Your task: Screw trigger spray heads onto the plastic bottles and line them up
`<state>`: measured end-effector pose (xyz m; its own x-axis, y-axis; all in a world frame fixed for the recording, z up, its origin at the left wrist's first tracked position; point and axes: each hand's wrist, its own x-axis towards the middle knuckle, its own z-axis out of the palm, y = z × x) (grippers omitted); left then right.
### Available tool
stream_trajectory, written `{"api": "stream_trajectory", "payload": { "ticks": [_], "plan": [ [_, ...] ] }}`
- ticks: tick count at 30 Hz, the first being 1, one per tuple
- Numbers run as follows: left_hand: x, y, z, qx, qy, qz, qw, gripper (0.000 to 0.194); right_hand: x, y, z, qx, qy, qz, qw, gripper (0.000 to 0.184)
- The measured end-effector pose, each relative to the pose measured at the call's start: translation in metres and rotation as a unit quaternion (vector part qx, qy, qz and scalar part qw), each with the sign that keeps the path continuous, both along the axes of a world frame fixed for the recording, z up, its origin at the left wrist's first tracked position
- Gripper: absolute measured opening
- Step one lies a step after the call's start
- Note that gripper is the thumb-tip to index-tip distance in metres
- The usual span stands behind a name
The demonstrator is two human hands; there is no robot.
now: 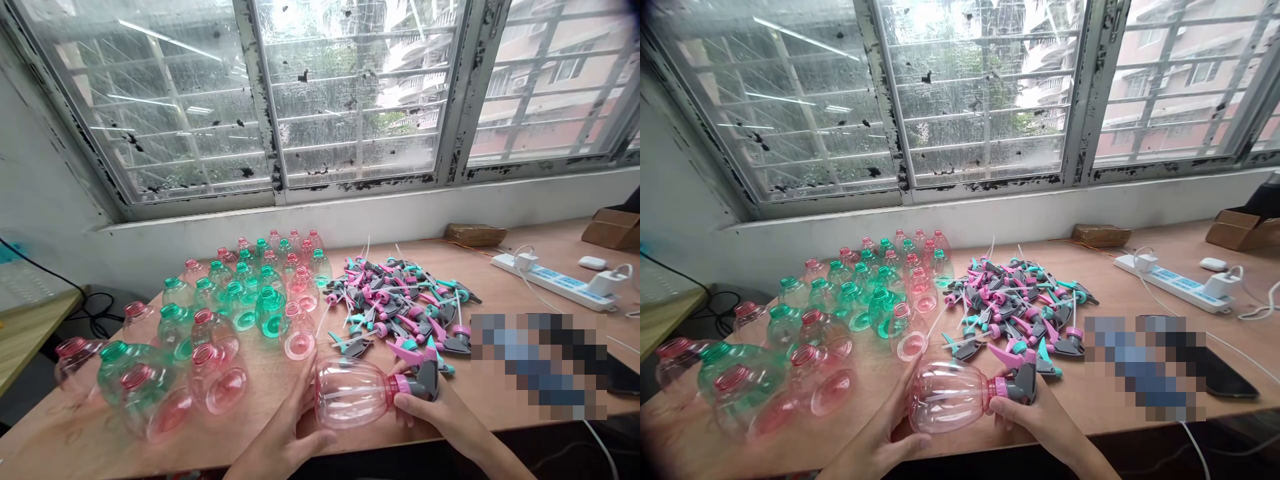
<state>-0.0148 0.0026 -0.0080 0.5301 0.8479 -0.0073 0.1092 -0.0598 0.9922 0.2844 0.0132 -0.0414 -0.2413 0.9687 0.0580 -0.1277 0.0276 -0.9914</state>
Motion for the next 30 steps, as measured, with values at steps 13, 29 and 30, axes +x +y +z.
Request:
{"api": "stream_trajectory", "payload": {
  "ticks": [13,29,30],
  "plan": [
    [-0.0024,-0.0002,-0.0032,0.015,0.018,0.007,1.000,0.098,0.0000,-0.0015,-0.0013,-0.004,0.000,-0.007,1.000,0.043],
    [-0.0014,0.0002,-0.0038,0.002,-0.004,0.010,1.000,0.095,-0.0038,-0.0033,0.0073,0.000,-0.008,0.018,1.000,0.043],
    [-0.0008,0.0000,-0.0031,0.002,-0.001,0.008,1.000,0.095,-0.0041,-0.0031,0.0074,0.001,-0.006,0.015,1.000,0.044]
  ]
}}
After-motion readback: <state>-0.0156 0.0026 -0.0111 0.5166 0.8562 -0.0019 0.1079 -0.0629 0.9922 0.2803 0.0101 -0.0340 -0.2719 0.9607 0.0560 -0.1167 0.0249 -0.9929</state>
